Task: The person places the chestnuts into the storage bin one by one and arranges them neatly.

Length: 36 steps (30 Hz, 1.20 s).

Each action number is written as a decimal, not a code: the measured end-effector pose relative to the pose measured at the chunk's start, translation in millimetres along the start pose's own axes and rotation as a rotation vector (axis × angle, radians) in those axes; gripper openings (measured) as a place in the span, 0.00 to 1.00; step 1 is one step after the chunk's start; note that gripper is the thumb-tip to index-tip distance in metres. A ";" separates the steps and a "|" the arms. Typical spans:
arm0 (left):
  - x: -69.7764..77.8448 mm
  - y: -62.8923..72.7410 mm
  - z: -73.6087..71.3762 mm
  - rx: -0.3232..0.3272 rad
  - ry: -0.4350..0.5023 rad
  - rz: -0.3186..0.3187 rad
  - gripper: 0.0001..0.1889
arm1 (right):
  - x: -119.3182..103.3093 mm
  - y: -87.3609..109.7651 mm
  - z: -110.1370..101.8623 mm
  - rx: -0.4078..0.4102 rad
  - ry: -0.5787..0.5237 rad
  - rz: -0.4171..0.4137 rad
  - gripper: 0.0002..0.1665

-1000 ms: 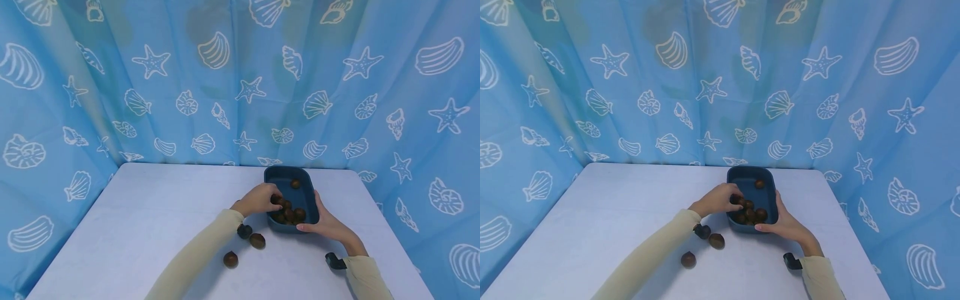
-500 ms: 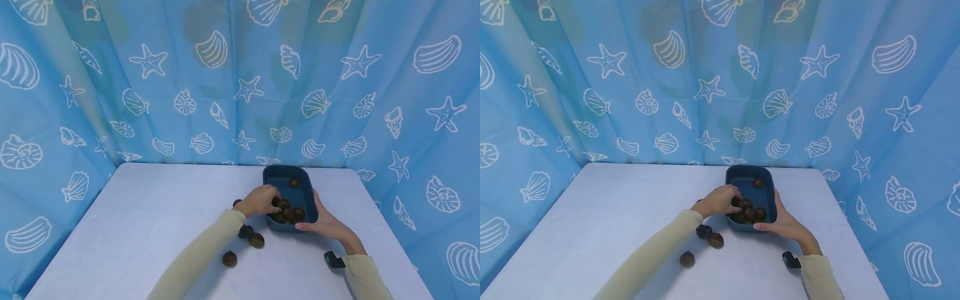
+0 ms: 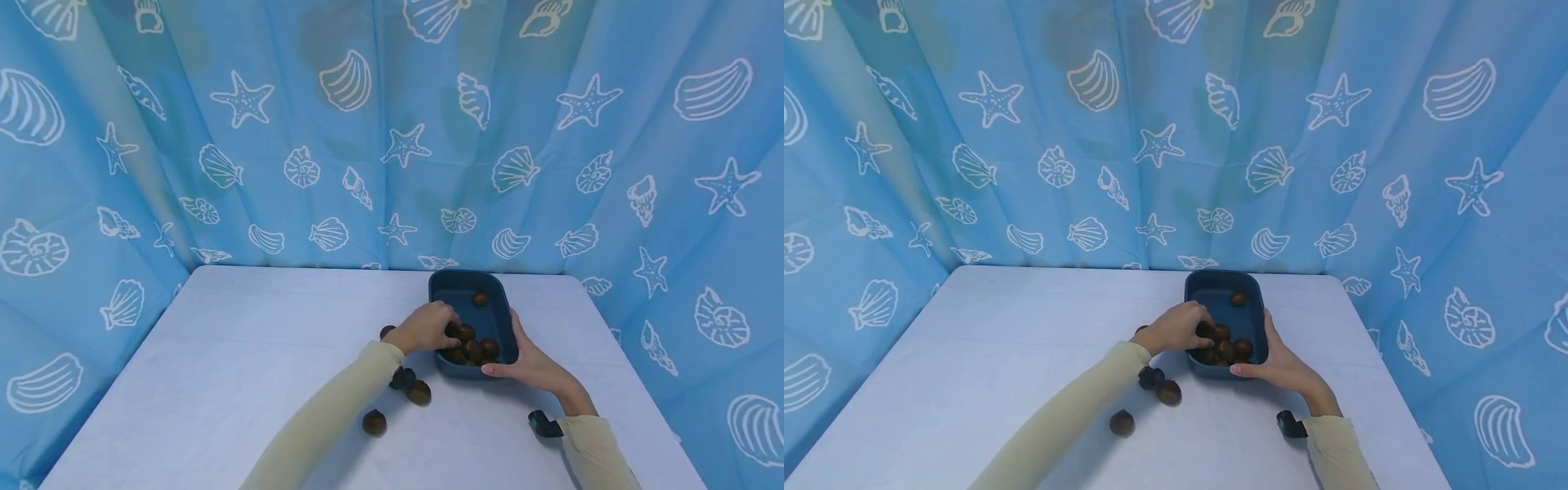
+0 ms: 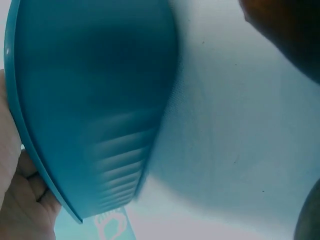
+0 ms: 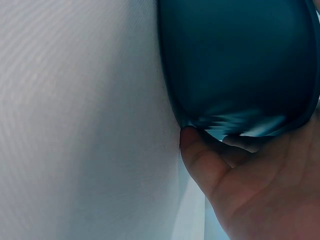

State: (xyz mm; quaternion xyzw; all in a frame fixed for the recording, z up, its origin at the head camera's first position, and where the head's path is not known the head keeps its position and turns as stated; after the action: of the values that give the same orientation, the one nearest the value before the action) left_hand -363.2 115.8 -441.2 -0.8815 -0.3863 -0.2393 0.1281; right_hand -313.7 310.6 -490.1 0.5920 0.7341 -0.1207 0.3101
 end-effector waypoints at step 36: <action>-68.2 177.6 -50.3 0.433 0.540 -0.274 0.15 | -0.9 -1.8 -0.5 0.021 0.025 -0.020 0.80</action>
State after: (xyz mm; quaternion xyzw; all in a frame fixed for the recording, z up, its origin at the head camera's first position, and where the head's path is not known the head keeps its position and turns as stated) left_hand -287.6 -65.9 -441.2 -0.6791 -0.4948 -0.3909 0.3756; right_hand -315.5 309.7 -489.5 0.5893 0.7424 -0.1243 0.2934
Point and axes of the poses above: each hand's wrist, its own y-axis away from the middle knuckle, its own z-axis out of the palm, x = y × z, the point moved 6 cm from there along -y, towards the middle knuckle, and after that the axes turned 14 degrees about y, right-handed, at the moved point
